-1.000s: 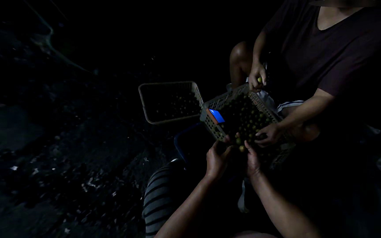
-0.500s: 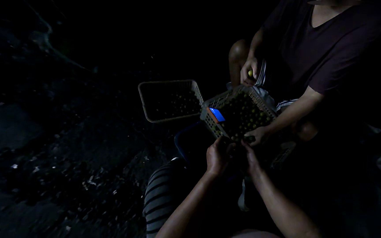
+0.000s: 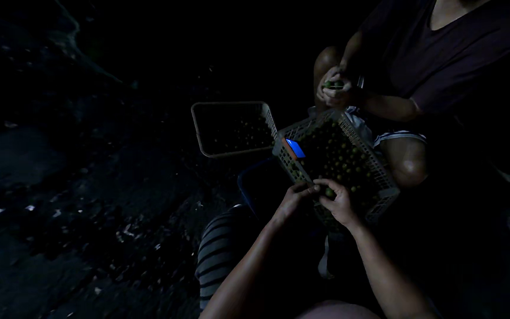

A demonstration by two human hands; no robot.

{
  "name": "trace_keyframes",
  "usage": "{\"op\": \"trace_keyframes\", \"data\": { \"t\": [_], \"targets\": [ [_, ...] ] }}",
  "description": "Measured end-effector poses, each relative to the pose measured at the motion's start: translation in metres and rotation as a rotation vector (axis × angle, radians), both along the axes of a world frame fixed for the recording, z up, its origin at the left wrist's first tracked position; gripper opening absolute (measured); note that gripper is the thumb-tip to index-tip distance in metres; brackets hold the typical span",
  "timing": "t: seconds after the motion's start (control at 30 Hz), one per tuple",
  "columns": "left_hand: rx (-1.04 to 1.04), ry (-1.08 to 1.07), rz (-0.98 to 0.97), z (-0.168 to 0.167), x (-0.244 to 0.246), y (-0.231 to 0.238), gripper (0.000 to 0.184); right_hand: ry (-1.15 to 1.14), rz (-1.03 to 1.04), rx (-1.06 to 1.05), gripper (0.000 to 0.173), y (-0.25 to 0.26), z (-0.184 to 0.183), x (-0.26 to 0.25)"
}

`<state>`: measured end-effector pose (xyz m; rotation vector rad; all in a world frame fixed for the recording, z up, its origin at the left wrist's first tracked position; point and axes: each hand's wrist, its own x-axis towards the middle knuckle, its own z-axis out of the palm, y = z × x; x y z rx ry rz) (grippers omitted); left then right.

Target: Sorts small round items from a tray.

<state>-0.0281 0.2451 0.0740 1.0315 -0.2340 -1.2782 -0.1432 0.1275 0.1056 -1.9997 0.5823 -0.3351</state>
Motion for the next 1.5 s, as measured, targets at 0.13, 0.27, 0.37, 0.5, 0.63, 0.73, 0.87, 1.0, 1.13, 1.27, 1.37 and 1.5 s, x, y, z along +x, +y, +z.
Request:
{"op": "trace_keyframes", "data": {
  "t": [0.13,0.27,0.37,0.5,0.63,0.73,0.87,1.0,1.13,1.27,1.37,1.5],
  "targets": [
    [-0.118,0.031,0.047,-0.008,0.001,0.002,0.030,-0.120,-0.148,0.587,0.036,0.001,0.008,-0.004],
    [-0.221,0.110,0.109,-0.009,0.000,0.004,0.040,-0.359,-0.445,1.211,0.064,-0.003,0.016,-0.002],
    [-0.152,0.128,0.124,-0.010,-0.002,0.000,0.037,-0.462,-0.393,1.279,0.060,-0.005,0.010,-0.003],
    [-0.017,0.085,0.193,-0.010,-0.004,-0.003,0.026,-0.557,-0.331,1.246,0.052,-0.005,0.002,-0.003],
    [0.065,-0.134,0.134,0.000,-0.016,-0.005,0.012,-0.474,-0.413,1.031,0.047,0.002,-0.001,0.002],
    [0.078,-0.358,0.079,-0.001,-0.027,-0.005,0.031,-0.361,-0.395,0.799,0.041,0.008,-0.010,0.003],
    [0.162,-0.518,0.074,-0.010,-0.037,-0.007,0.041,-0.421,-0.258,0.666,0.034,0.015,-0.024,0.007],
    [0.150,-0.289,0.128,0.001,-0.028,-0.004,0.025,-0.462,-0.320,0.866,0.041,0.012,-0.021,0.009],
    [0.100,-0.086,0.213,0.002,-0.018,-0.002,0.018,-0.609,-0.341,1.110,0.045,0.006,-0.013,0.008],
    [0.138,0.000,0.284,-0.002,-0.013,-0.003,0.018,-0.721,-0.319,1.281,0.039,0.003,-0.011,0.005],
    [0.135,0.042,0.306,-0.004,-0.013,-0.004,0.021,-0.767,-0.268,1.388,0.040,0.002,-0.008,0.002],
    [0.102,0.050,0.307,-0.004,-0.011,-0.002,0.026,-0.722,-0.214,1.366,0.041,0.001,-0.007,-0.002]
  ]
}}
